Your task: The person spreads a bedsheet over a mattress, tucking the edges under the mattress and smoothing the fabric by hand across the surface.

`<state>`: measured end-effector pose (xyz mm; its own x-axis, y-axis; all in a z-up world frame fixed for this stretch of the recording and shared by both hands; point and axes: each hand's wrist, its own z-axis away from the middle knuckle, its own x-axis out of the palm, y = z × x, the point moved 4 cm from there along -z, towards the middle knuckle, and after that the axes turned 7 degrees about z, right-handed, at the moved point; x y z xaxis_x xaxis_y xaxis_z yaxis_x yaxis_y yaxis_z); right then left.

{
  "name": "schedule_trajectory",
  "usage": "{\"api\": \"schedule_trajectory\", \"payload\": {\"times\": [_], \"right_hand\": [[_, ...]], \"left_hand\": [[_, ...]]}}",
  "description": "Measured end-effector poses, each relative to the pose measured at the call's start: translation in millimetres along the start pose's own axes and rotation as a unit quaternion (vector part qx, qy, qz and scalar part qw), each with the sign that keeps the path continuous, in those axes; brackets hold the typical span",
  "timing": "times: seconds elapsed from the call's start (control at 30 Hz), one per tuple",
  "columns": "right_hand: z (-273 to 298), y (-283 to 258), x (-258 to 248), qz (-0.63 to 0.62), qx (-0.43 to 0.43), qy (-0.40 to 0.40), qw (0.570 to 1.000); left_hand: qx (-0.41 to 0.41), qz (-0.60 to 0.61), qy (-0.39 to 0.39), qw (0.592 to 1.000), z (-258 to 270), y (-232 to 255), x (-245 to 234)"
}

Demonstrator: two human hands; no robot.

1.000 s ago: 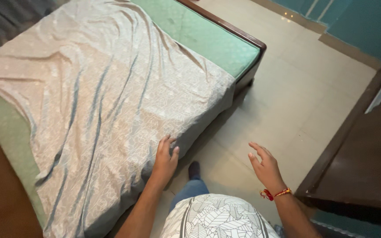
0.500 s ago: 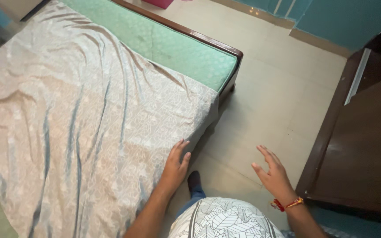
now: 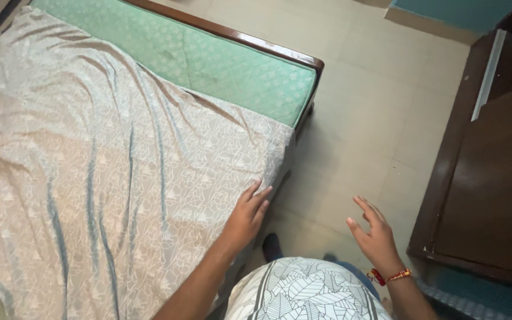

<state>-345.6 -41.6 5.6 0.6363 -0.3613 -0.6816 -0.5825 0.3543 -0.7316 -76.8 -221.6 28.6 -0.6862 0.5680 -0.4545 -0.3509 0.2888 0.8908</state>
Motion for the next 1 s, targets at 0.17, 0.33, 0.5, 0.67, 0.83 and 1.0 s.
{"api": "schedule_trajectory", "payload": {"times": [0.17,0.33,0.5,0.67,0.83,1.0], "right_hand": [[-27.0,23.2,-9.5,0.002,0.087,-0.019,0.996],[-78.0,56.7,-30.0,0.006,0.092,-0.021,0.996],[-146.1,86.6,-55.1,0.045,0.100,-0.076,0.991],[-207.9,104.3,-74.8,0.030,0.027,-0.104,0.994],[-255.8,109.5,-66.9,0.055,0.011,-0.180,0.982],[-288.8,93.3,-31.0,0.046,-0.029,-0.238,0.970]], "left_hand": [[-0.011,-0.006,-0.002,1.000,-25.9,7.7,21.0],[0.001,-0.009,0.016,1.000,-55.9,20.4,44.1],[-0.026,-0.028,0.066,0.997,-94.2,35.8,62.5],[-0.060,-0.032,0.118,0.991,-119.9,39.8,85.8],[-0.107,-0.037,0.187,0.976,-113.4,33.0,100.8],[-0.159,-0.022,0.229,0.960,-94.7,24.2,101.7]]}}
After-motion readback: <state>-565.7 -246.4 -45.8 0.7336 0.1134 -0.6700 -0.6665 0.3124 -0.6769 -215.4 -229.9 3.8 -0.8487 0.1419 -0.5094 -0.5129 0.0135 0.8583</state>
